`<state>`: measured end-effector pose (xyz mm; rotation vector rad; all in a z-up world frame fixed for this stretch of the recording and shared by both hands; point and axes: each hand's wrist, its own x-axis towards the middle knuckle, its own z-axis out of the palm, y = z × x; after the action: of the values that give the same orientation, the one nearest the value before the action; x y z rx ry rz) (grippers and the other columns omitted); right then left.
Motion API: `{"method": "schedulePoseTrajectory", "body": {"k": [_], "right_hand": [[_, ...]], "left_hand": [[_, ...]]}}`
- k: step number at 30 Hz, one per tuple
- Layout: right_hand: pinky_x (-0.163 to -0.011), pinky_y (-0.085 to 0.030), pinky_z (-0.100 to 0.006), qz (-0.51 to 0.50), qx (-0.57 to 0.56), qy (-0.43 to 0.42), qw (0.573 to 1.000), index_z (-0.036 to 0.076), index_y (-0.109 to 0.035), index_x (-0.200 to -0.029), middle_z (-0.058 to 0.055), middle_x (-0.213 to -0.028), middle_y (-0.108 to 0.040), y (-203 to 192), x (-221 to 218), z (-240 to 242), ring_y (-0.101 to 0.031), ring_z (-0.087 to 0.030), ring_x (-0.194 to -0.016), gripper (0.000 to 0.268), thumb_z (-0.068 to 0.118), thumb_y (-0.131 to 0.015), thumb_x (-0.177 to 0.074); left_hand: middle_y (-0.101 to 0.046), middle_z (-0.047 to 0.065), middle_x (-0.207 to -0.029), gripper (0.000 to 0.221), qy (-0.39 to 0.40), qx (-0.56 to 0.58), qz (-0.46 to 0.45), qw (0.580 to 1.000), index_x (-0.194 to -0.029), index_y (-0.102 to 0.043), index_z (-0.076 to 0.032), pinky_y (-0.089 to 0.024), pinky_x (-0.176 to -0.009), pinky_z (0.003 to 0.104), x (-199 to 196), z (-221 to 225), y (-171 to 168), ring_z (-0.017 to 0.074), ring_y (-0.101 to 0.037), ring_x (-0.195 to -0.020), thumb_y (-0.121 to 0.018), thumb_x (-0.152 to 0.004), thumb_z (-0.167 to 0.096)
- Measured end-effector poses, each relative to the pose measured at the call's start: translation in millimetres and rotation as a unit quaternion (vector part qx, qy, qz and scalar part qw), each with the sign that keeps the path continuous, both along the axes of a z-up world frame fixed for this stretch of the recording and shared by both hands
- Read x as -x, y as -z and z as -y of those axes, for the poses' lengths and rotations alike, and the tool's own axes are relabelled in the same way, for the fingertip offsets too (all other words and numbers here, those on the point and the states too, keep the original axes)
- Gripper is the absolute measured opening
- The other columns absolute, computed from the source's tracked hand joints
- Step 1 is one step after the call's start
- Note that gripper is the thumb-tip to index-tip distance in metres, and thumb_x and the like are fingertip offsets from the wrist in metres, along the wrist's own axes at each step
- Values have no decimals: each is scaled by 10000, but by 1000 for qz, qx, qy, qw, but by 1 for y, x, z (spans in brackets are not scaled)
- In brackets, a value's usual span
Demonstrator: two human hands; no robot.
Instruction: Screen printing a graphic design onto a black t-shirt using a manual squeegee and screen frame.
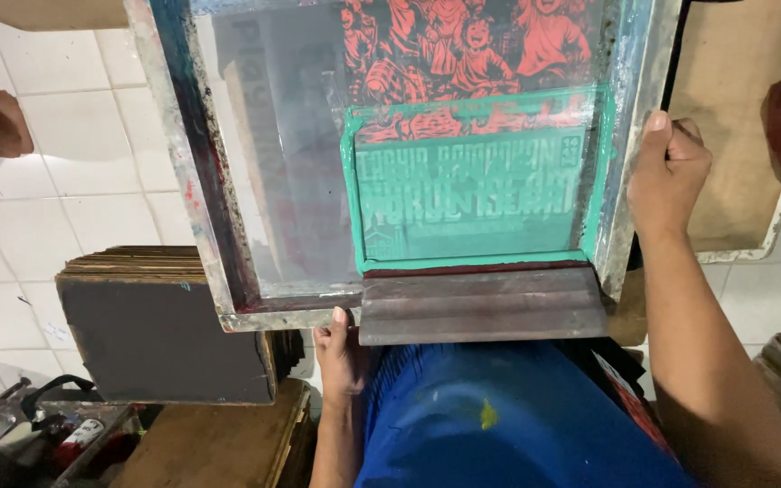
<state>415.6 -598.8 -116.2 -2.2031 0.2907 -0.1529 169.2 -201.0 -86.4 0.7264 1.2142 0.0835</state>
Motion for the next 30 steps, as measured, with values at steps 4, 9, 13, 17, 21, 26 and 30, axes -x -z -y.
{"method": "schedulePoseTrajectory", "body": {"k": [4, 9, 13, 17, 21, 26, 30], "right_hand": [[-747, -310, -371, 8, -6, -2, 1000, 81, -314, -661, -22, -745, -339, 4, 1, 3, -371, -154, -799, 650, 150, -531, -1270], [-759, -328, -354, -3, -7, 6, 1000, 84, -357, -646, -15, -733, -351, -5, 0, -4, -394, -145, -818, 637, 147, -527, -1257], [-751, -314, -352, 1, -5, 0, 1000, 84, -361, -656, -9, -725, -345, -4, -1, -4, -383, -143, -812, 619, 142, -530, -1248], [-774, -305, -340, -5, -25, 6, 1000, 107, -324, -681, 16, -736, -316, -17, -5, -13, -359, -135, -823, 587, 168, -526, -1229], [-657, -353, -228, -63, -110, 78, 989, 141, -483, -928, 68, -802, -394, -24, -9, -18, -375, -49, -719, 293, 257, -588, -1175], [-747, -399, -177, -119, -117, 140, 976, 196, -518, -960, 100, -856, -483, -44, -14, -19, -427, -11, -785, 254, 236, -718, -1111], [-740, -463, -287, -26, -34, 71, 997, 81, -511, -1261, -56, -1058, -535, -102, 7, -48, -522, -147, -907, 207, 119, -624, -1092]], "left_hand": [[-292, -9, -660, 524, 2, 11, 29, 1000, -809, -197, -198, -482, -593, 385, 1, 1, 0, 121, -375, -580, -698, -961, -198], [-276, -41, -679, 538, 14, -34, -31, 999, -808, -213, -200, -393, -578, 305, 1, -1, 0, 92, -318, -605, -735, -933, -229], [-207, -49, -734, 627, 96, -132, -153, 975, -883, -156, -196, -300, -491, 286, -16, 0, -21, 88, -245, -633, -756, -869, -377], [-465, -26, -985, 1238, 100, -95, -285, 949, -1661, -43, -52, -498, -893, 313, -12, -6, -19, 109, -559, -985, -767, -769, -513], [-352, -80, -874, 1208, 66, -75, -269, 958, -1653, 17, -62, -465, -832, 300, -33, 0, -43, 61, -468, -880, -782, -818, -413], [-172, -99, -677, 906, 64, -88, -233, 966, -1542, -302, -83, -369, -571, 240, -38, 6, -49, 23, -275, -590, -774, -828, -381], [-305, -97, -682, 780, 109, -79, -259, 957, -1248, -126, -191, -321, -491, 256, -39, 6, -53, 40, -334, -559, -749, -867, -466]]}}
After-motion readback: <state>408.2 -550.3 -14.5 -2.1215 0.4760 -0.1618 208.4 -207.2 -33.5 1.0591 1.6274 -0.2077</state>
